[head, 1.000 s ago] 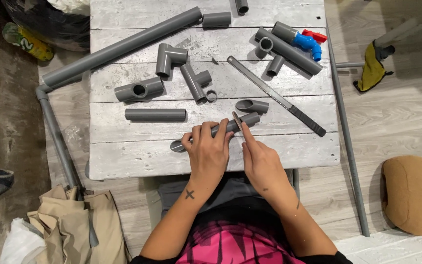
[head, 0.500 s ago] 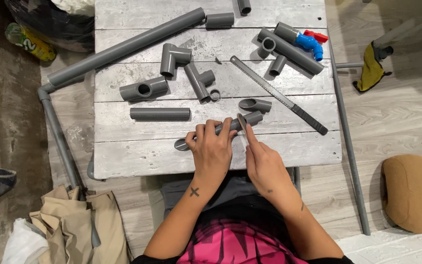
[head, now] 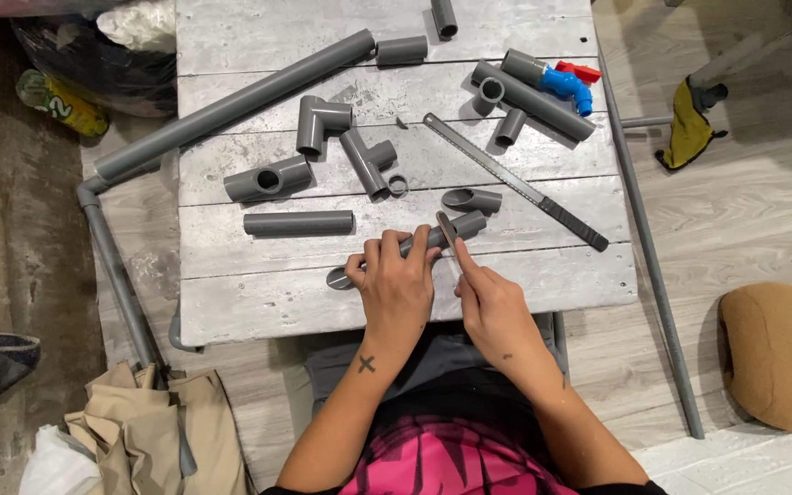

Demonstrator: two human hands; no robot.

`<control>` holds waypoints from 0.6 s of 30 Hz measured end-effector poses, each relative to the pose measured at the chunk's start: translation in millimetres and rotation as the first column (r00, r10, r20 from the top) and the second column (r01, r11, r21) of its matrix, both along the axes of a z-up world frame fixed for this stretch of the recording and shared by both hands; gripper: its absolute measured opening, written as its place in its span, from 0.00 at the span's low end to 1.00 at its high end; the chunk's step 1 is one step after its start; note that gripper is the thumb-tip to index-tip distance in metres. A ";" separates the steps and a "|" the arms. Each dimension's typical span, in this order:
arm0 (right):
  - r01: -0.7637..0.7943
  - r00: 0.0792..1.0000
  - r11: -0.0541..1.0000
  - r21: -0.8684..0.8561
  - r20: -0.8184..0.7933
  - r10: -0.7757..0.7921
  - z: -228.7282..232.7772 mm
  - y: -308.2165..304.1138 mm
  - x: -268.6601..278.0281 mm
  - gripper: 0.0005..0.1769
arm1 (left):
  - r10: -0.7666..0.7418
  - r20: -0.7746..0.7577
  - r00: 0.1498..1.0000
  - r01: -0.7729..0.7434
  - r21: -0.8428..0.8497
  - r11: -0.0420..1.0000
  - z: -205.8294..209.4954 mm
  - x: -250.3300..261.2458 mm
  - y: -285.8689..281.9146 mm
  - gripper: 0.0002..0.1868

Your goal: Deburring and smoothing the edges of PVC pipe segments using a hacksaw blade and a metal file.

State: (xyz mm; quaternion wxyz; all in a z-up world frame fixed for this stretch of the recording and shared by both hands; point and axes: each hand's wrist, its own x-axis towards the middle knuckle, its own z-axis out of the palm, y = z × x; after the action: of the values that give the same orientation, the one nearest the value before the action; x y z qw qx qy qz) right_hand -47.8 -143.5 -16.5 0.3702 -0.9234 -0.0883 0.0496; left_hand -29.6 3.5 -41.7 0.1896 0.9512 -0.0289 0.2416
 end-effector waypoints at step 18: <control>-0.017 0.997 0.999 -0.040 -0.076 0.014 17.4 8.1 28.8 0.28 | -0.002 -0.014 1.000 0.002 -0.007 1.000 -0.5 0.8 0.0 0.13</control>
State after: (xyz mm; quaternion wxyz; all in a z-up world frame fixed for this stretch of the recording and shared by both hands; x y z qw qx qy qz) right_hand -19.0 -135.3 0.9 0.3540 -0.9275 -0.0803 0.0890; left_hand -28.8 3.5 -42.1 0.1931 0.9523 -0.0275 0.2346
